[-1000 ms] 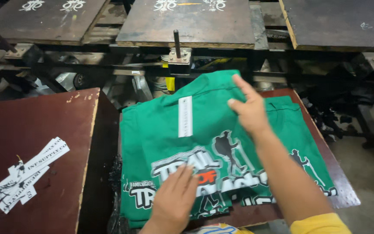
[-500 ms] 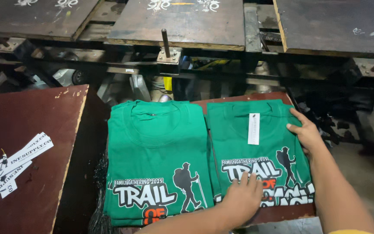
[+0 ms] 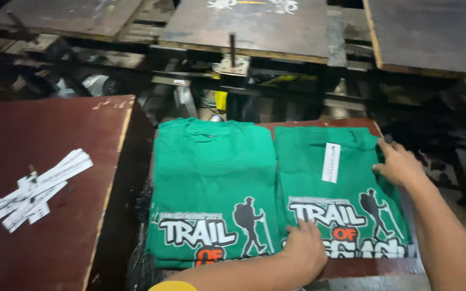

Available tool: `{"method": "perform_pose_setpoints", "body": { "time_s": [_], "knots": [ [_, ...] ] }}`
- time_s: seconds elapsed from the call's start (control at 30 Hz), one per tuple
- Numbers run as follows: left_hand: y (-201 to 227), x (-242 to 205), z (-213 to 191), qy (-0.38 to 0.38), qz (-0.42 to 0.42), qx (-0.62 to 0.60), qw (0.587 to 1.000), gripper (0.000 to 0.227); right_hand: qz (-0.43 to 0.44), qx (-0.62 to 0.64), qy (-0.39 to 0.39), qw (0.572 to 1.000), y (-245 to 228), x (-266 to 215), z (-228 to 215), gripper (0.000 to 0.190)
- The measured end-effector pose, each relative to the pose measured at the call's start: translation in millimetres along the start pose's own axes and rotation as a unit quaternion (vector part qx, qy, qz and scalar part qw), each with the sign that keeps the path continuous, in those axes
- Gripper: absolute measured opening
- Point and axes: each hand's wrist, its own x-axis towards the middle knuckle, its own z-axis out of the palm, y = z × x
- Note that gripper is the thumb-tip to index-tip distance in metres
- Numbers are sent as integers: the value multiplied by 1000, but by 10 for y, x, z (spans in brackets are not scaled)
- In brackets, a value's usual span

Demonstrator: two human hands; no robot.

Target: The person sews white rectangular labels onto the collar area of green t-shirts using a needle and thread. They repeatedly pick up labels, stitch them onto the shirts, and fold the shirts on a workbench.

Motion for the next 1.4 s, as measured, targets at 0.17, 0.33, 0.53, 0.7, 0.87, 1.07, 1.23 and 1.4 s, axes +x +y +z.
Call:
{"method": "perform_pose_setpoints", "body": {
  "time_s": [0.17, 0.33, 0.53, 0.7, 0.87, 1.07, 1.23, 1.4],
  "knots": [
    [-837, -201, -172, 357, -124, -63, 924, 43, -208, 136, 175, 953, -1071, -406, -314, 77],
    [-1978, -1017, -305, 453, -324, -34, 830, 49, -423, 253, 238, 837, -2597, -1021, -522, 63],
    [-2771, -2649, 64, 507, -388, 51, 768, 15, -496, 353, 161, 776, -4127, -1510, -396, 62],
    [-3386, -3557, 720, 462, -505, 42, 727, 31, -556, 342, 154, 741, -5065, -1738, -267, 43],
    [-3628, -4043, 936, 425, -562, -30, 709, 19, -590, 309, 172, 726, -5848, -1993, -280, 35],
    [-3756, -4087, 1076, 394, -582, -121, 701, 15, -572, 132, 200, 784, -6429, -2206, -302, 38],
    [-3759, -4086, 1110, 410, -565, -126, 705, 13, -553, 103, 150, 813, -6561, -2121, -308, 30],
    [-3748, -4173, 1039, 402, -542, -201, 710, 18, -559, 86, 118, 816, -6540, -2152, -371, 31]
  ]
}}
